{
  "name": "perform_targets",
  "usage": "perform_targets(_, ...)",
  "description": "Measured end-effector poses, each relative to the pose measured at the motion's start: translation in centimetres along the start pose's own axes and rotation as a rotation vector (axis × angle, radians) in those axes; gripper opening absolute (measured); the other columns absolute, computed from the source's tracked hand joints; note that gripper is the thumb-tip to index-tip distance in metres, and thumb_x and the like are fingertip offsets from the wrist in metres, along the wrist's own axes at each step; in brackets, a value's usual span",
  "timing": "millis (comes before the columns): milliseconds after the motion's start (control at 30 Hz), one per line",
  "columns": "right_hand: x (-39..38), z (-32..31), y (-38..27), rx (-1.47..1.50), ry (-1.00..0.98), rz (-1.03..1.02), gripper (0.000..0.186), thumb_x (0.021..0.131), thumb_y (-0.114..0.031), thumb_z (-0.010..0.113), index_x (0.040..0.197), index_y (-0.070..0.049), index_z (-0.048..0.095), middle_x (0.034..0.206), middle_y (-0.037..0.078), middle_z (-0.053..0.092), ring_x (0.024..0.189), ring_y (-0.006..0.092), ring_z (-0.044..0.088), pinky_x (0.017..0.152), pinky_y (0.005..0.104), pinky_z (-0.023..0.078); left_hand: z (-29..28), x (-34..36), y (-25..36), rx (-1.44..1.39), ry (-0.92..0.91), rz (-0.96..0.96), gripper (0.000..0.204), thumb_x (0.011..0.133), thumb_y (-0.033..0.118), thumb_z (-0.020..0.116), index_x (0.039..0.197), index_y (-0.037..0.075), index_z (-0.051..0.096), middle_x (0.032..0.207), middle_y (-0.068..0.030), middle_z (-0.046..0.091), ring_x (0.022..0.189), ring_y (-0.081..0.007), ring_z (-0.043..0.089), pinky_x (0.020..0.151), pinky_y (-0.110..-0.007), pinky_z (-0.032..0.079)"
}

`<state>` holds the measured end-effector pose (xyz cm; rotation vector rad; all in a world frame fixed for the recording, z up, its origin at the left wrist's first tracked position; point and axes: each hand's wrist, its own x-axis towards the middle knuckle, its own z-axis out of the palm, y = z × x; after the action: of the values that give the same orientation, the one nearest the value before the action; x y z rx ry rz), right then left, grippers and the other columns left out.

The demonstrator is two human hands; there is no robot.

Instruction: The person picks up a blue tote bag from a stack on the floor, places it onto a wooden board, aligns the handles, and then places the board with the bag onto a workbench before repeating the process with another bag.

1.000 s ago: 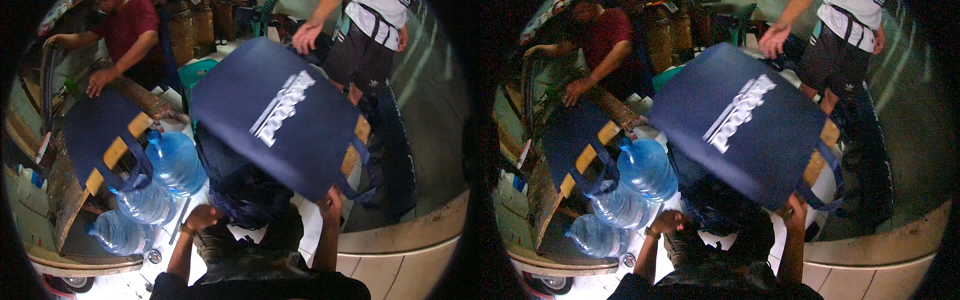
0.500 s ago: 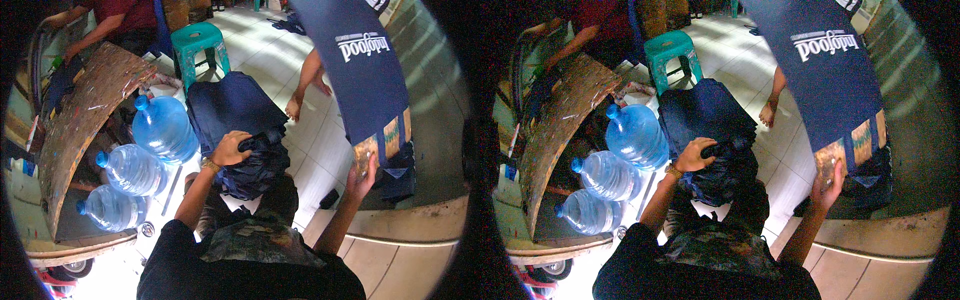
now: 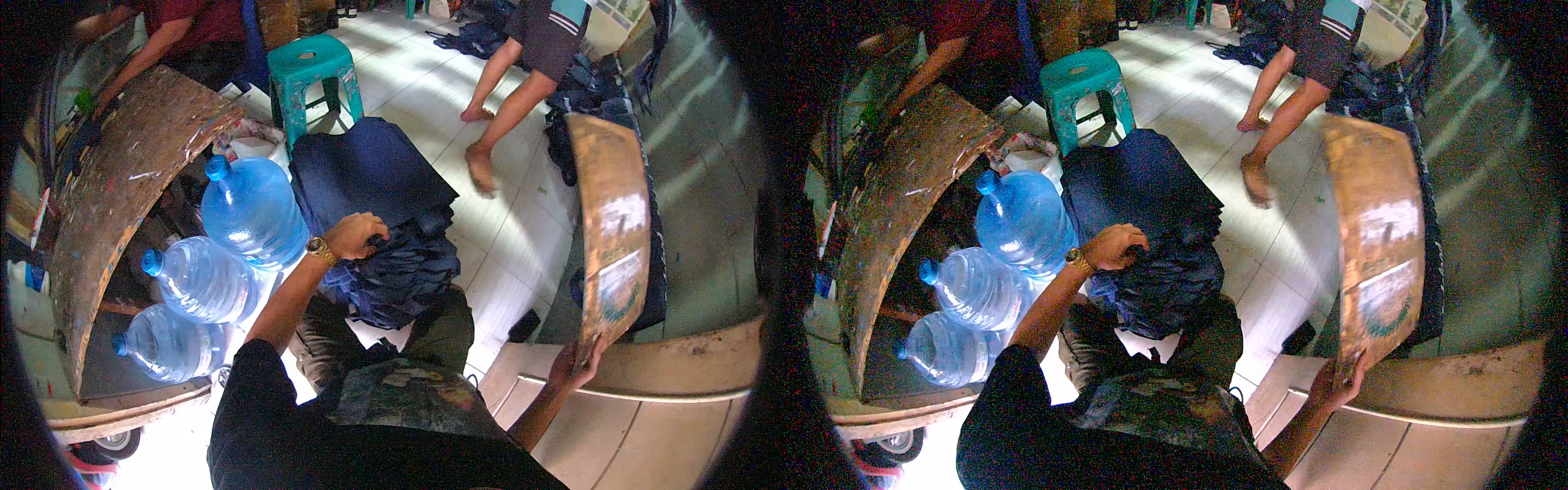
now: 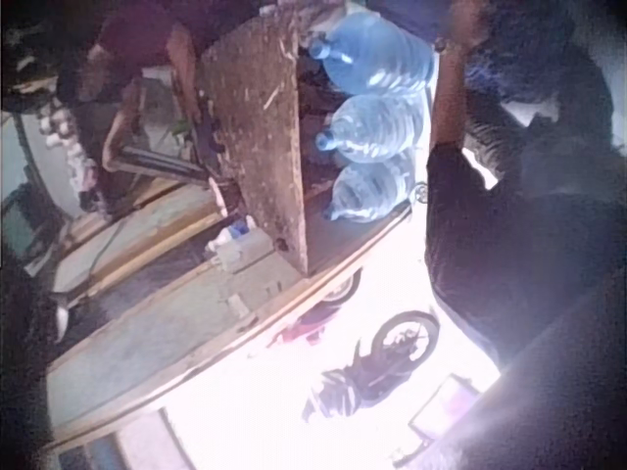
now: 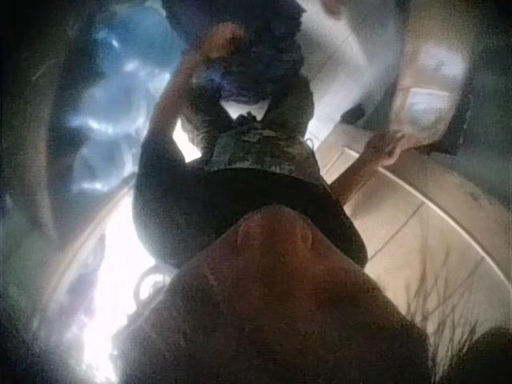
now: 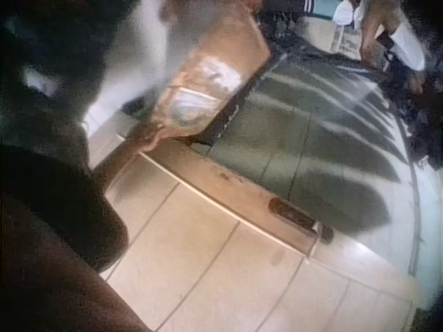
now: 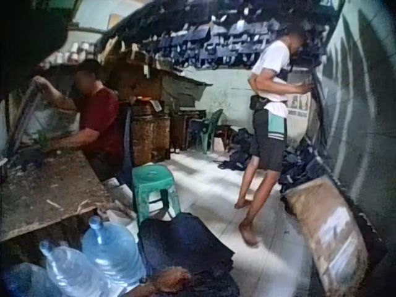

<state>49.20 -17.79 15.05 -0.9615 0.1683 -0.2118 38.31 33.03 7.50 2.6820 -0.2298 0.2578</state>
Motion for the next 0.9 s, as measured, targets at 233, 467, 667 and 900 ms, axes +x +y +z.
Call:
perform_targets(233, -0.6, -2.0, -2.1, -0.115, -0.113, 0.000, 0.044, 0.088, -0.023, 0.058, 0.125, 0.000, 0.052, 0.115, 0.012, 0.057, 0.099, 0.0227, 0.059, 0.081, 0.0335, 0.051, -1.9, 0.3, -1.9, -0.503, -0.031, -0.191, 0.024, 0.081, 0.011, 0.071, 0.103, 0.003, 0.068, 0.098, -0.0107, 0.070, 0.085, -0.0181, 0.067, 0.074, -0.031, 0.052)
perform_targets(467, 1.0, -4.7, -6.8, -0.596, -0.275, -0.292, 0.050, 0.078, -0.025, 0.063, 0.121, 0.000, 0.054, 0.117, 0.012, 0.057, 0.106, 0.0270, 0.055, 0.091, 0.0422, 0.045, -5.0, 1.8, -4.6, -0.575, 0.417, -0.504, 0.024, 0.095, 0.022, 0.051, 0.091, 0.000, 0.060, 0.069, -0.0015, 0.060, 0.058, -0.0099, 0.056, 0.058, -0.026, 0.049)
perform_targets(667, 3.3, -7.1, -9.4, -0.297, -0.472, 0.139, 0.031, 0.078, -0.019, 0.062, 0.104, -0.002, 0.060, 0.101, 0.014, 0.062, 0.088, 0.0266, 0.062, 0.078, 0.0386, 0.052, -6.3, 2.3, -4.6, -0.857, 0.414, -0.761, 0.056, 0.098, 0.053, 0.032, 0.091, 0.004, 0.059, 0.078, -0.0074, 0.069, 0.064, -0.0127, 0.059, 0.056, -0.027, 0.050)
perform_targets(900, -1.7, 3.3, 1.4, -0.494, -0.425, 0.351, 0.024, 0.078, -0.021, 0.063, 0.095, -0.004, 0.063, 0.091, 0.010, 0.064, 0.077, 0.0241, 0.063, 0.067, 0.0372, 0.054, -6.2, 0.3, -0.9, -0.635, 0.210, -0.528, 0.062, 0.098, 0.054, 0.032, 0.088, 0.006, 0.069, 0.074, -0.0044, 0.065, 0.069, -0.0129, 0.056, 0.066, -0.028, 0.048)
